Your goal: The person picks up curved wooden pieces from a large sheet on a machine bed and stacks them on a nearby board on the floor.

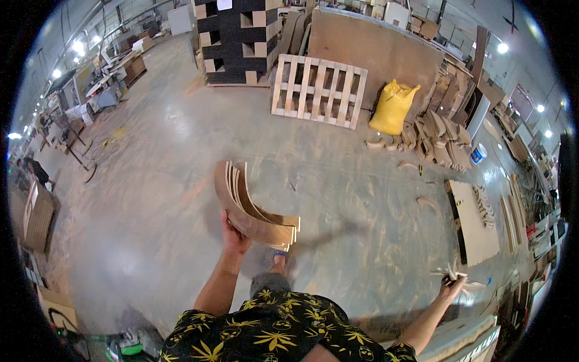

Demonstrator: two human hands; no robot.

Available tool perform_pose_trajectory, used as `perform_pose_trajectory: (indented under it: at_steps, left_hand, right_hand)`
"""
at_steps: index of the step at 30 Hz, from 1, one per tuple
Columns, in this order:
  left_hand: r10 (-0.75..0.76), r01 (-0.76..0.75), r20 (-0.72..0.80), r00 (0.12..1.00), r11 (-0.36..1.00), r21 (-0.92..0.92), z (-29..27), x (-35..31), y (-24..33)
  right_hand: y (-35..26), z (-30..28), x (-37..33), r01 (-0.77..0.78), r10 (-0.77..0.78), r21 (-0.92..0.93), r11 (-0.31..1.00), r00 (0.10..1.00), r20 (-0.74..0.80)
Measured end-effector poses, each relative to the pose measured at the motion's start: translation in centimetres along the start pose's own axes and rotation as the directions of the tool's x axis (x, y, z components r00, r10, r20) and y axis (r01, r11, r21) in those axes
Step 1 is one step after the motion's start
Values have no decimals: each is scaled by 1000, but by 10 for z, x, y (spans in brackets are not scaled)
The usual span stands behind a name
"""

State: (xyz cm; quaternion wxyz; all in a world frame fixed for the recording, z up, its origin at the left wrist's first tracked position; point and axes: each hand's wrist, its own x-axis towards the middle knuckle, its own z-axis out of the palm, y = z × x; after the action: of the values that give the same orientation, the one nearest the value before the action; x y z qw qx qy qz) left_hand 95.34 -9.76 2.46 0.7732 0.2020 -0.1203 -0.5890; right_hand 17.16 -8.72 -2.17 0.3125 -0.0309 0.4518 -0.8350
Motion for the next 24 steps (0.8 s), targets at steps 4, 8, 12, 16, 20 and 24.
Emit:
perform_pose_trajectory:
  at_steps: [4, 8, 12, 16, 20, 24]
  left_hand:
    - [12, -14, -62, 998, 999, -31, 8, 99, -14]
    - [-74, 78, 55, 996, 994, -81, 23, 188, -15]
    - [-87, 85, 52, 995, 996, 37, 59, 290, -12]
    - [34, -34, 9, 999, 999, 25, 79, 388, -18]
    - [133, -146, 88, 987, 976, 159, 101, 474, -39]
    - [155, -171, 150, 977, 980, 103, 149, 544, -87]
  right_hand:
    - [93, -36, 31, -83, 90, 64, 994, 990, -108]
    - [177, -105, -5, -433, 203, -257, 864, 767, -609]
    - [250, -56, -76, -581, 294, -221, 783, 660, -692]
    - [308, 1, -85, -610, 353, -143, 779, 616, -704]
    - [372, 67, -42, -573, 393, -60, 818, 631, -668]
    - [427, 224, 119, -361, 344, 31, 932, 857, -384]
